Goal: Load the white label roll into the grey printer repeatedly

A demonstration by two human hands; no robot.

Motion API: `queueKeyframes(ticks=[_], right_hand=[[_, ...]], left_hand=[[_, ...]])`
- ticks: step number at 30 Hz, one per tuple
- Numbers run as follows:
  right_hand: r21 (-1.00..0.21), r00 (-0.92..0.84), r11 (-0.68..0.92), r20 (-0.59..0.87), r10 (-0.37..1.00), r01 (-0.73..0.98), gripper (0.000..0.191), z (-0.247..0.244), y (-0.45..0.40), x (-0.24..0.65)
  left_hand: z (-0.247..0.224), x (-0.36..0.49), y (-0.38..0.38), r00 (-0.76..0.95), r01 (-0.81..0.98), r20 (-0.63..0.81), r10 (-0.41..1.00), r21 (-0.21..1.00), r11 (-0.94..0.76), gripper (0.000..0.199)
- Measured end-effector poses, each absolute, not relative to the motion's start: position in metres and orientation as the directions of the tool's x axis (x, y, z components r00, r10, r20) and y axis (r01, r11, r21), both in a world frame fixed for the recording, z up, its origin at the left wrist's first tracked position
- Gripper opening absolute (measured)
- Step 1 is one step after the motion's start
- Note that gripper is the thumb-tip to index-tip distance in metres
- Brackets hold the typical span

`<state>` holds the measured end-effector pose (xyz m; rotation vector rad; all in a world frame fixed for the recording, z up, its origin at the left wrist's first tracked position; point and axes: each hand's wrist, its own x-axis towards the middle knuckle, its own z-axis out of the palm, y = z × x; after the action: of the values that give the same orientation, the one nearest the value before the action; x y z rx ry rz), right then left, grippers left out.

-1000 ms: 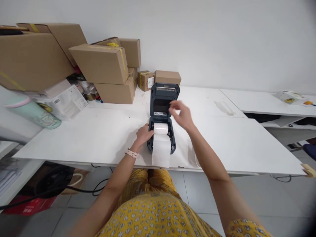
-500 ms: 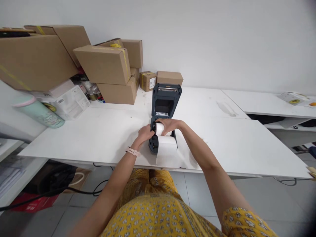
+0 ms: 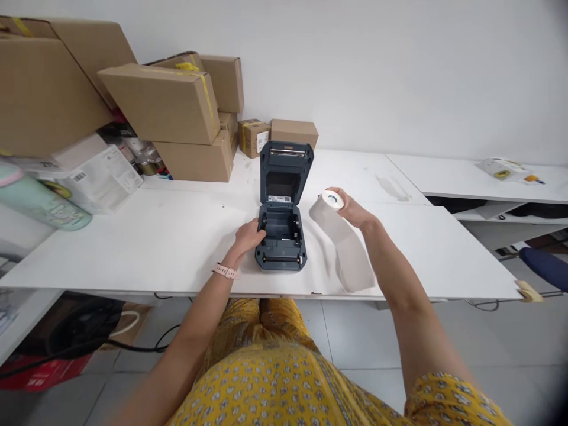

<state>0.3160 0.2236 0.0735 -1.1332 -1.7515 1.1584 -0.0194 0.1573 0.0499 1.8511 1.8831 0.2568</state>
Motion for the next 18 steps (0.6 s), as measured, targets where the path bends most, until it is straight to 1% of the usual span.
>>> queueKeyframes(ticks=[4, 9, 11, 15, 16, 17, 18], right_hand=[[-0.940, -0.276, 0.100, 0.006, 0.961, 0.327, 0.074, 0.035, 0.238, 0.310], [-0.933, -0.281, 0.044, -0.063, 0.958, 0.358, 0.074, 0.011, 0.242, 0.297], [-0.930, -0.286, 0.034, -0.077, 0.955, 0.367, 0.077, 0.010, 0.240, 0.295], [-0.938, -0.328, 0.024, -0.097, 0.940, 0.345, 0.096, 0.023, 0.234, 0.314], [-0.948, -0.333, 0.018, -0.094, 0.938, 0.318, 0.096, 0.029, 0.230, 0.325], [-0.958, -0.323, 0.014, -0.083, 0.943, 0.287, 0.091, 0.034, 0.225, 0.338], [-0.965, -0.295, 0.008, -0.072, 0.953, 0.262, 0.081, 0.038, 0.219, 0.352]], left_hand=[[0.052, -0.018, 0.157, 0.009, 0.889, -0.217, 0.976, 0.449, 0.091, 0.049], [0.052, -0.018, 0.157, 0.014, 0.880, -0.205, 0.979, 0.467, 0.085, 0.048], [0.052, -0.018, 0.156, 0.010, 0.876, -0.201, 0.980, 0.474, 0.088, 0.049], [0.051, -0.019, 0.156, 0.017, 0.865, -0.190, 0.982, 0.496, 0.081, 0.047], [0.050, -0.019, 0.156, 0.018, 0.865, -0.185, 0.983, 0.496, 0.077, 0.047], [0.049, -0.020, 0.156, 0.018, 0.866, -0.179, 0.984, 0.494, 0.074, 0.047], [0.049, -0.020, 0.157, 0.017, 0.869, -0.175, 0.984, 0.490, 0.072, 0.046]])
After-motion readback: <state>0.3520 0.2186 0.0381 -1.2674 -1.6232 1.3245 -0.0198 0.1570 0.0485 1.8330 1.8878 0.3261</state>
